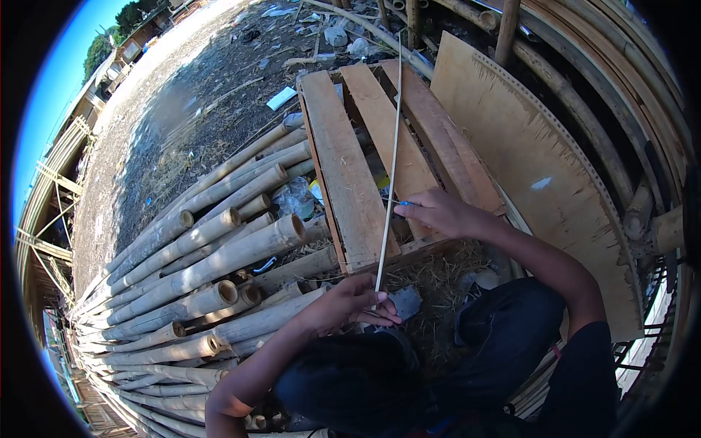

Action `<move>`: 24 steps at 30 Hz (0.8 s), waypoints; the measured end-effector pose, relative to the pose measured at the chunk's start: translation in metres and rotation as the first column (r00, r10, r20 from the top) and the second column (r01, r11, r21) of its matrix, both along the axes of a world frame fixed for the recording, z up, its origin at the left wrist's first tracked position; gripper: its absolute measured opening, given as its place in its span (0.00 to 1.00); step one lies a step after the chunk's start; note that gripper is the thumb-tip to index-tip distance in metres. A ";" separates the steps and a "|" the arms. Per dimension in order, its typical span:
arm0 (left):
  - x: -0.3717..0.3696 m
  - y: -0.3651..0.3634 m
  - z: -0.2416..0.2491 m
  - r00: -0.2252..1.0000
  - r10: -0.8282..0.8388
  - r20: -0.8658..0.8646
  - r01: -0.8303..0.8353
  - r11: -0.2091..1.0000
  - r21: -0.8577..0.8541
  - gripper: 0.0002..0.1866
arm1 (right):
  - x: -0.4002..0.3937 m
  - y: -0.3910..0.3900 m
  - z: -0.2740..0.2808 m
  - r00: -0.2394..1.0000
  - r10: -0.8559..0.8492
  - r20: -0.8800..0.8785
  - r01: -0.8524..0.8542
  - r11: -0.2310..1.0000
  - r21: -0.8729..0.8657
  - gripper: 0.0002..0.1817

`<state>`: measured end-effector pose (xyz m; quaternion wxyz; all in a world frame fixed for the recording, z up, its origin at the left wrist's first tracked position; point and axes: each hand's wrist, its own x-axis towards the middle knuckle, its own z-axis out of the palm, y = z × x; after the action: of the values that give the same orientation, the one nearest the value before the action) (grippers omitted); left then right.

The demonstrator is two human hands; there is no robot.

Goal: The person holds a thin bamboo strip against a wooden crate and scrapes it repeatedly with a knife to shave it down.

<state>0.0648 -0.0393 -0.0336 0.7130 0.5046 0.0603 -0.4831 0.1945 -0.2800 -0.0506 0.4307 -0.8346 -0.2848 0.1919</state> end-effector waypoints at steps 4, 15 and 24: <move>0.001 0.005 0.003 0.998 0.063 -0.018 -0.064 0.996 -0.069 0.12 | -0.014 0.004 0.008 0.992 0.126 0.013 -0.123 0.980 -0.159 0.39; -0.005 0.002 0.011 1.000 -0.004 -0.024 0.001 0.995 -0.104 0.11 | 0.023 -0.011 0.005 0.968 -0.040 0.248 0.105 0.961 -0.254 0.37; -0.003 0.004 0.009 1.000 -0.007 -0.020 0.005 0.998 -0.063 0.10 | 0.012 -0.001 -0.008 0.973 0.059 0.223 -0.017 0.982 -0.186 0.38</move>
<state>0.0616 -0.0351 -0.0250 0.7263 0.4773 0.0509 -0.4920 0.2061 -0.2806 -0.0589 0.3128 -0.8815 -0.3295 0.1285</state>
